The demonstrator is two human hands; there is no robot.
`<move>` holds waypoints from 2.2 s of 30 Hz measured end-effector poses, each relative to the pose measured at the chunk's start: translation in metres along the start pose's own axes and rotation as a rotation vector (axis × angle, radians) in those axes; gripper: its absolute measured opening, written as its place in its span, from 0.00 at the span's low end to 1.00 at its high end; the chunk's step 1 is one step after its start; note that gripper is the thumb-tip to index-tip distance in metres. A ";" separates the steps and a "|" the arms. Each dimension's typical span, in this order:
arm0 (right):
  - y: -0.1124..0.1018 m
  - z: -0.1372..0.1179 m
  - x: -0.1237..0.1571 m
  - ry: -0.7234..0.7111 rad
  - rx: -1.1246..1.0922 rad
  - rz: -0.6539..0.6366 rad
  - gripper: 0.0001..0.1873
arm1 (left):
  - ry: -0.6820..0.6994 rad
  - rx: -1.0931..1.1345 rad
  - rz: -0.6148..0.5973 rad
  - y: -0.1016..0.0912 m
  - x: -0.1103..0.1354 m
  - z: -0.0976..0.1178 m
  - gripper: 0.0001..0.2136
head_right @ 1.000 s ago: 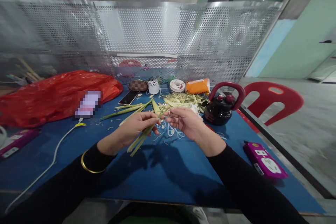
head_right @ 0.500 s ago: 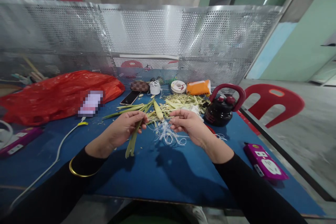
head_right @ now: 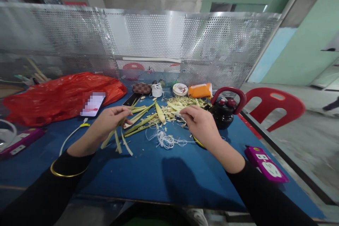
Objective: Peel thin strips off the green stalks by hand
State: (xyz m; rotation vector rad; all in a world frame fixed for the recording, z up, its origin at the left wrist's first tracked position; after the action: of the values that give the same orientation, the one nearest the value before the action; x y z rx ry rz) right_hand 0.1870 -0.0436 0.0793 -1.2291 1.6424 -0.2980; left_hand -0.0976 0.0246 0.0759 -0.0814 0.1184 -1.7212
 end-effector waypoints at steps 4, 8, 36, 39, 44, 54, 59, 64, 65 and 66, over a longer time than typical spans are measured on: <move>0.003 -0.019 -0.011 0.180 -0.410 -0.110 0.06 | -0.038 0.259 -0.278 0.032 0.008 0.006 0.10; 0.006 -0.031 -0.024 0.349 -0.815 -0.144 0.09 | -0.101 0.367 -0.554 0.070 0.015 0.001 0.13; 0.028 -0.039 0.048 -0.195 -0.346 -0.295 0.08 | -0.735 0.743 -0.545 0.068 0.024 -0.008 0.04; 0.043 -0.038 0.074 -0.259 -0.175 -0.325 0.10 | -0.780 0.703 -0.496 0.059 0.026 -0.010 0.07; 0.065 -0.037 0.099 -0.245 -0.102 -0.266 0.11 | -0.664 0.582 -0.439 0.037 0.034 -0.008 0.04; 0.069 -0.060 0.103 -0.152 -0.326 0.058 0.08 | -0.786 0.475 -0.501 0.037 0.065 -0.043 0.07; 0.069 -0.069 0.113 -0.538 -0.120 0.038 0.10 | -0.840 0.626 -0.519 0.042 0.069 -0.042 0.05; 0.072 -0.058 0.121 -0.562 -0.064 -0.022 0.12 | -0.832 0.611 -0.436 0.032 0.062 -0.027 0.06; 0.073 -0.056 0.123 -0.552 -0.065 -0.038 0.12 | -0.810 0.607 -0.433 0.029 0.061 -0.026 0.06; 0.075 -0.056 0.124 -0.548 -0.064 -0.054 0.12 | -0.782 0.602 -0.429 0.027 0.061 -0.024 0.06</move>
State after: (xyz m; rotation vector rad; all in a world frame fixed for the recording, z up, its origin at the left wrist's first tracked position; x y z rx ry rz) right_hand 0.1032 -0.1313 -0.0175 -1.2666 1.1527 0.0615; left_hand -0.0837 -0.0385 0.0478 -0.3423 -1.0510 -1.9556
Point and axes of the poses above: each hand's wrist, its own x-axis away from the middle knuckle, its own y-axis out of the palm, z = x × y, the point moved 1 cm from there along -x, towards the middle knuckle, and after that the axes turned 4 degrees about x, right-handed, at the moved point
